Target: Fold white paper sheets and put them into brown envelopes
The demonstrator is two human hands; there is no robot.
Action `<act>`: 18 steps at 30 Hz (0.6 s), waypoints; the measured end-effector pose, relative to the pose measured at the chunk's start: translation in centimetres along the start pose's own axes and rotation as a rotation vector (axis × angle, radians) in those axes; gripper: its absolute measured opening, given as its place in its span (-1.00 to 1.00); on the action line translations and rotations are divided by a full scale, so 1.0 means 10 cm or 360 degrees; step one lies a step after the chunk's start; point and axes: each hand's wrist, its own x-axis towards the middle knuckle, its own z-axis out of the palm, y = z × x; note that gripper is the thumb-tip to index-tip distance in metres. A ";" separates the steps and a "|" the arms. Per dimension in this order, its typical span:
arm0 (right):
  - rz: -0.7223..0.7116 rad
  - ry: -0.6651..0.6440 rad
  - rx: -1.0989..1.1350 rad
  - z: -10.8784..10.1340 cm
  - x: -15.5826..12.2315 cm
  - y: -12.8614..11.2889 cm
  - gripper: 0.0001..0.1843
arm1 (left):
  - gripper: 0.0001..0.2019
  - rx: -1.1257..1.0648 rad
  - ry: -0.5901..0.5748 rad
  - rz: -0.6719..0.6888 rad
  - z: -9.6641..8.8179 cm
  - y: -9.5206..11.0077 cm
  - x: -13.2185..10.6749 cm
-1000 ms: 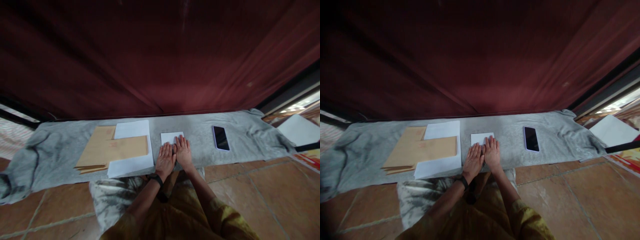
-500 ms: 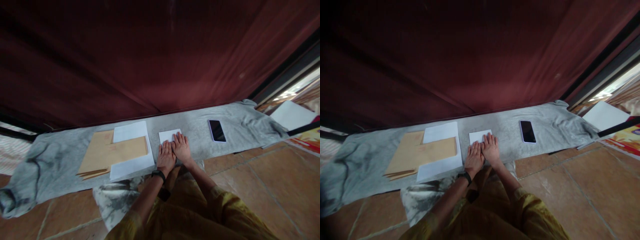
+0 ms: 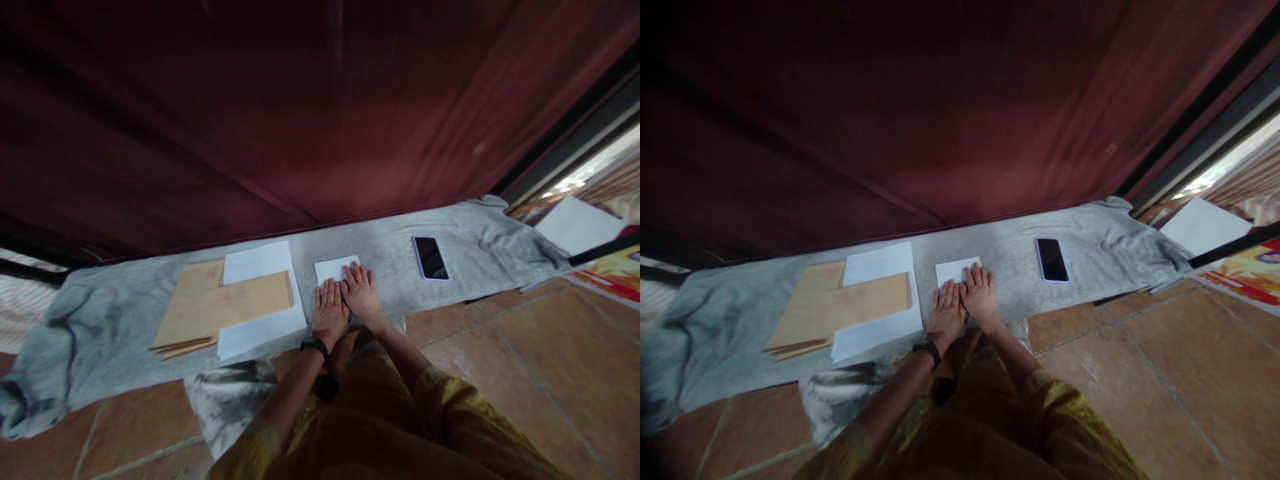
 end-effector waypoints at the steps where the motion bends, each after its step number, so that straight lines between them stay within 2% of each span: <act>1: 0.0001 -0.0005 0.0000 0.00 0.00 0.00 -0.44 | -0.41 -0.0006 0.0000 0.0000 0.00 0.00 0.00; 18: 0.0007 -0.0027 -0.0006 0.00 0.00 0.00 -0.44 | -0.42 -0.0018 0.0009 0.0001 -0.03 0.00 0.00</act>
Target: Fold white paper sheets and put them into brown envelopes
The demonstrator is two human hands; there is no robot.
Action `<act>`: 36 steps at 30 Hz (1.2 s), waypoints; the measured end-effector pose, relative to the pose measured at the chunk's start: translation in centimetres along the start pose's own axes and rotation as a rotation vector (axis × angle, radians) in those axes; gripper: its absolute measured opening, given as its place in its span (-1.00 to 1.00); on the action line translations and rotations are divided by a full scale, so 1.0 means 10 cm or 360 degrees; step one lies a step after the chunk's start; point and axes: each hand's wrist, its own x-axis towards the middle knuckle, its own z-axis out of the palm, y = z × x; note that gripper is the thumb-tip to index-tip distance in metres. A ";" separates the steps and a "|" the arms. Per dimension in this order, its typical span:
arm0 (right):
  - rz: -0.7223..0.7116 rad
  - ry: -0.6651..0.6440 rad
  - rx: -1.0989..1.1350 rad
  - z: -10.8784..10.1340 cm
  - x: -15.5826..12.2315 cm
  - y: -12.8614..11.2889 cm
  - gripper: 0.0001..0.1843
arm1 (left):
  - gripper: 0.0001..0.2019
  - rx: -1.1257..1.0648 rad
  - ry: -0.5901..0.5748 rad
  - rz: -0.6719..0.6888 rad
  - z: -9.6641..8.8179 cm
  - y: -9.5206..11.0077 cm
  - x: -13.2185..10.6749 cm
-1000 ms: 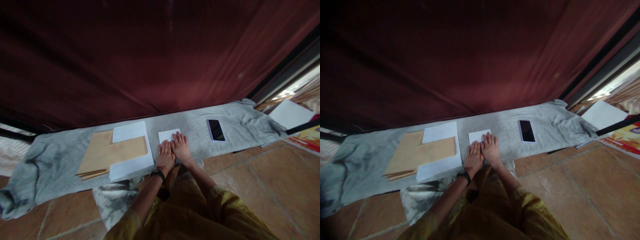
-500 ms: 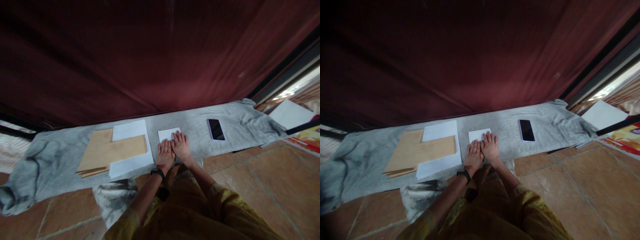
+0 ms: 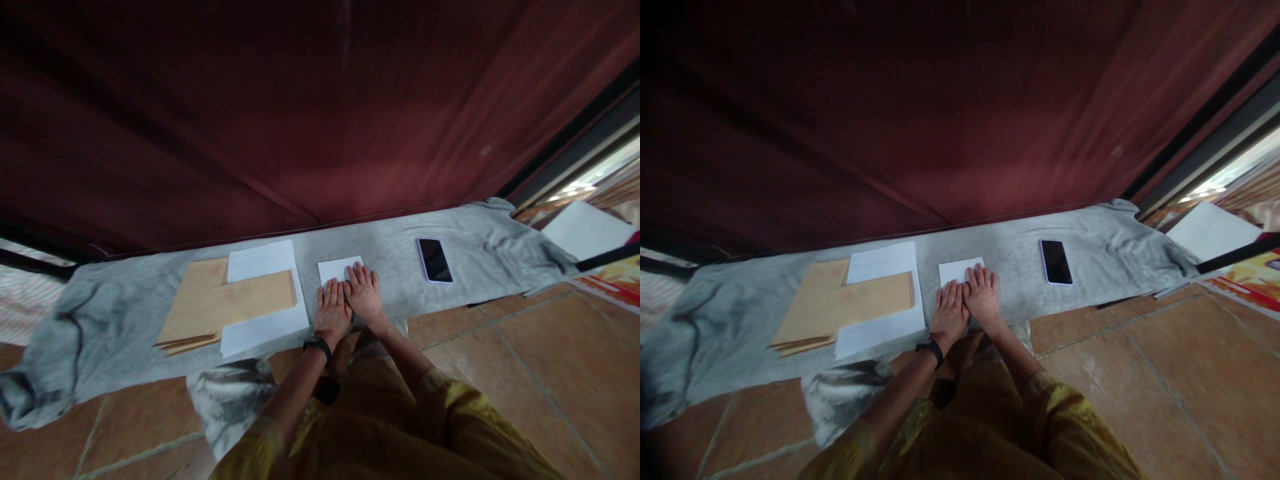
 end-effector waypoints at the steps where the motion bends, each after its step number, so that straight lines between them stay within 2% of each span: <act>1: -0.0002 0.0001 0.0000 0.00 0.00 0.00 -0.44 | -0.42 -0.0002 -0.0002 0.0002 0.00 0.00 0.00; 18: 0.0004 0.0003 0.0046 -0.03 -0.01 -0.01 -0.43 | -0.43 0.0006 -0.0016 0.0014 -0.08 0.01 0.00; 36: -0.0042 -0.0012 0.0051 -0.02 -0.01 0.01 -0.39 | -0.42 -0.0082 0.0047 0.0000 -0.04 0.00 -0.03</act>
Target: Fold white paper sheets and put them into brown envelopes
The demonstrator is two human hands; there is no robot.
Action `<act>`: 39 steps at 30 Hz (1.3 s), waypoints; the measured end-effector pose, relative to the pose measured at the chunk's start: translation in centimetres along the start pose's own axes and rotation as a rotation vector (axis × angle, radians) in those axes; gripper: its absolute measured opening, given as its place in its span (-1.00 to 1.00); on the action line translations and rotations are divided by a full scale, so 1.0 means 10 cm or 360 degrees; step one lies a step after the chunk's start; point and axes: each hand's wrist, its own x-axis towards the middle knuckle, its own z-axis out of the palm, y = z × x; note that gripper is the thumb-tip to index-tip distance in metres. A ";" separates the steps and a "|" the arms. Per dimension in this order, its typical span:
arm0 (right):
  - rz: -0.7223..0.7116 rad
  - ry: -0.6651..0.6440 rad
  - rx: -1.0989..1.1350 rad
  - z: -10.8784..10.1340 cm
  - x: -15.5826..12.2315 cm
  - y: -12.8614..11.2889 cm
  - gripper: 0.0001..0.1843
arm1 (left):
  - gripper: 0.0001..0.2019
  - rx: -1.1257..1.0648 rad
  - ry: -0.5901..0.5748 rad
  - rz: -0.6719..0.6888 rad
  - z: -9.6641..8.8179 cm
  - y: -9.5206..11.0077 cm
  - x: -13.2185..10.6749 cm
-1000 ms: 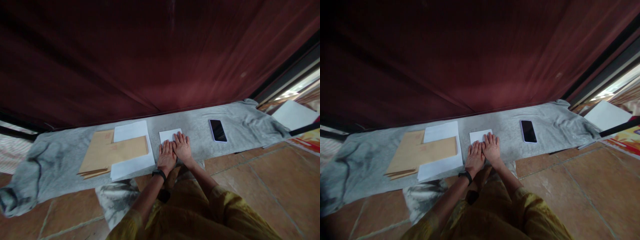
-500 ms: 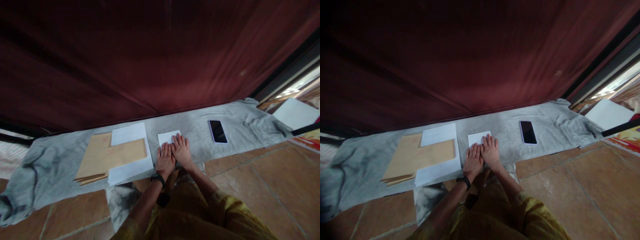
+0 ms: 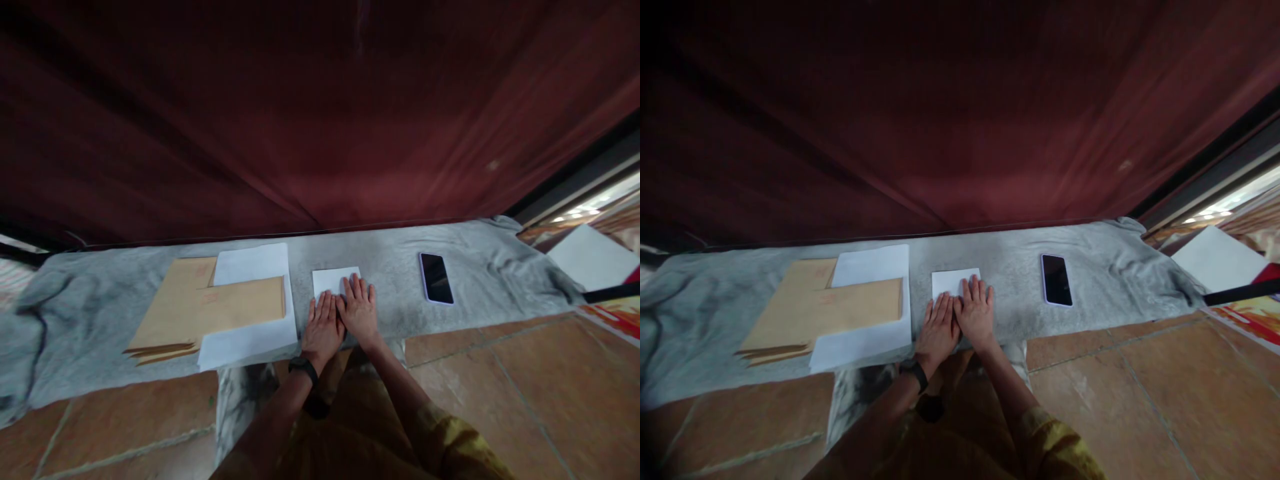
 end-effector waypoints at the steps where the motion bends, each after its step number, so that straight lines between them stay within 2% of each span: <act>1: 0.0001 -0.0002 -0.0003 0.00 0.00 0.00 -0.39 | -0.42 0.0005 -0.0002 0.0003 0.00 0.00 0.00; 7: -0.0004 -0.0008 -0.0032 0.03 -0.01 0.00 -0.41 | -0.42 0.0006 0.0018 0.0019 0.01 -0.02 -0.02; 11: -0.0012 -0.0016 -0.0023 0.03 0.00 0.07 -0.45 | -0.39 -0.0031 0.0081 -0.0073 -0.01 0.01 -0.04; 16: 0.0003 0.0010 -0.0014 0.01 -0.01 0.30 -0.45 | -0.40 -0.0011 0.0142 -0.0231 -0.05 0.05 -0.09; 23: -0.0020 0.0077 0.0019 -0.01 -0.08 0.58 -0.47 | -0.45 0.0001 0.0116 -0.0248 -0.15 0.00 -0.21; 25: 0.0012 0.0122 0.0056 -0.02 -0.07 0.58 -0.48 | -0.48 -0.0013 0.0130 -0.0242 -0.19 -0.04 -0.14; 28: -0.0014 0.0189 0.0182 -0.02 0.00 0.50 -0.48 | -0.47 -0.0033 0.0200 -0.0207 -0.25 -0.10 0.09; 30: -0.0131 0.0161 0.0292 -0.01 0.07 0.40 -0.48 | -0.47 -0.0031 0.0210 -0.0157 -0.25 -0.13 0.27; 33: -0.0332 0.0017 0.0373 0.01 0.16 0.23 -0.49 | -0.47 -0.0030 0.0127 -0.0134 -0.20 -0.15 0.49; 36: -0.0437 -0.0089 0.0305 0.04 0.19 0.10 -0.48 | -0.48 -0.0023 0.0032 -0.0140 -0.11 -0.17 0.58; 39: -0.0376 -0.0058 0.0197 0.06 0.18 0.09 -0.50 | -0.47 -0.0007 0.0018 -0.0159 -0.04 -0.20 0.57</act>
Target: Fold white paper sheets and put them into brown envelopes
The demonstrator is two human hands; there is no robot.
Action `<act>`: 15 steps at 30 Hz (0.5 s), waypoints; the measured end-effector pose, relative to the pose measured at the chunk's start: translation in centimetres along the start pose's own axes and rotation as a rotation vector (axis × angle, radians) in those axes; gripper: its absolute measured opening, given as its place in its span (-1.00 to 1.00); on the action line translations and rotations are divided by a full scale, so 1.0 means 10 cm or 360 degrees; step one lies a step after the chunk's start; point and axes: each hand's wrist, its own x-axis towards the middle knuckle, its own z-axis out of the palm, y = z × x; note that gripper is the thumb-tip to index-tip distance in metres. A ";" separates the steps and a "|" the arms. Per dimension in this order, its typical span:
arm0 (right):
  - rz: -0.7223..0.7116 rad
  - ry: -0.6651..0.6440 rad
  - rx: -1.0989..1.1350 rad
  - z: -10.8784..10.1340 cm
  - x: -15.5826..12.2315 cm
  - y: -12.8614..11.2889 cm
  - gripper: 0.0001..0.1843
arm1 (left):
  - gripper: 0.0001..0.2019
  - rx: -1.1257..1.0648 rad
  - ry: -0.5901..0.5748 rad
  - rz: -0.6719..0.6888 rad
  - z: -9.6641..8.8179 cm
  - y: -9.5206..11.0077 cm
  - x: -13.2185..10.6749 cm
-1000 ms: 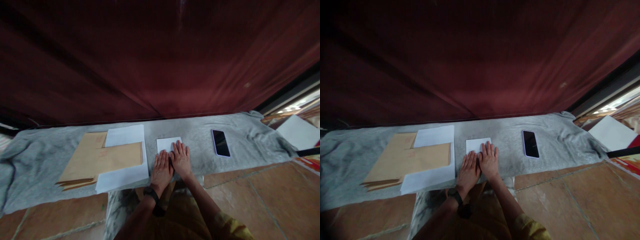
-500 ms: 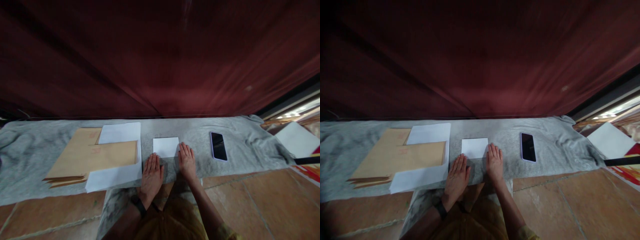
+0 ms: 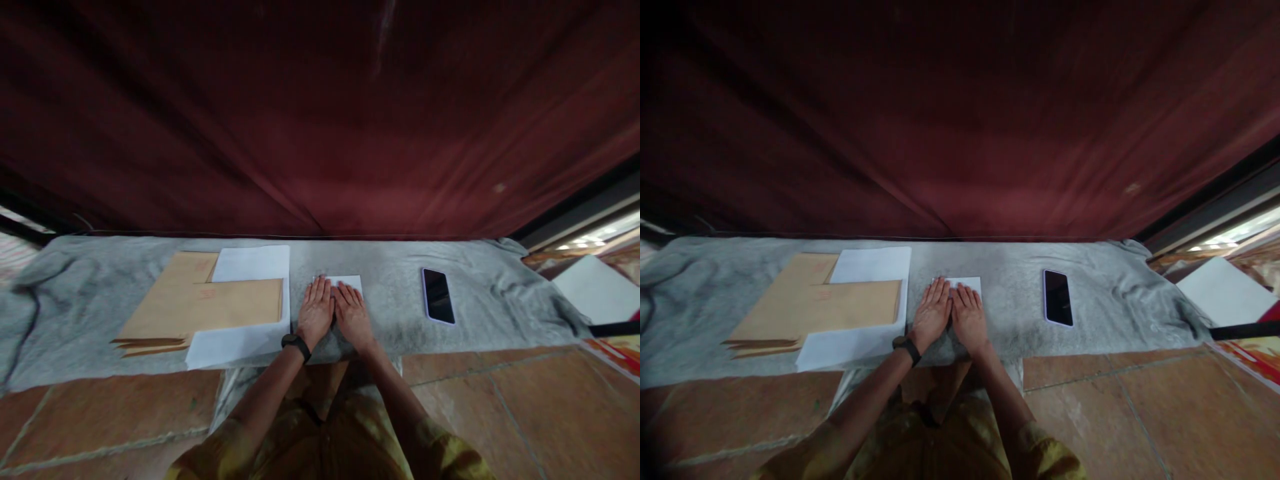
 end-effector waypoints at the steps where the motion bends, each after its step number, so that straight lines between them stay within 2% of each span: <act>1: 0.0032 0.0020 -0.0028 0.00 -0.01 0.01 -0.50 | -0.46 0.0006 0.0012 -0.0005 0.02 -0.01 -0.01; 10: 0.0157 0.0095 -0.0136 -0.03 -0.13 0.33 -0.47 | -0.38 0.0044 0.0096 -0.0030 0.09 -0.03 -0.08; 15: 0.0180 0.0151 -0.0063 -0.04 -0.17 0.45 -0.48 | -0.37 0.0111 0.0088 -0.0059 0.08 0.00 -0.12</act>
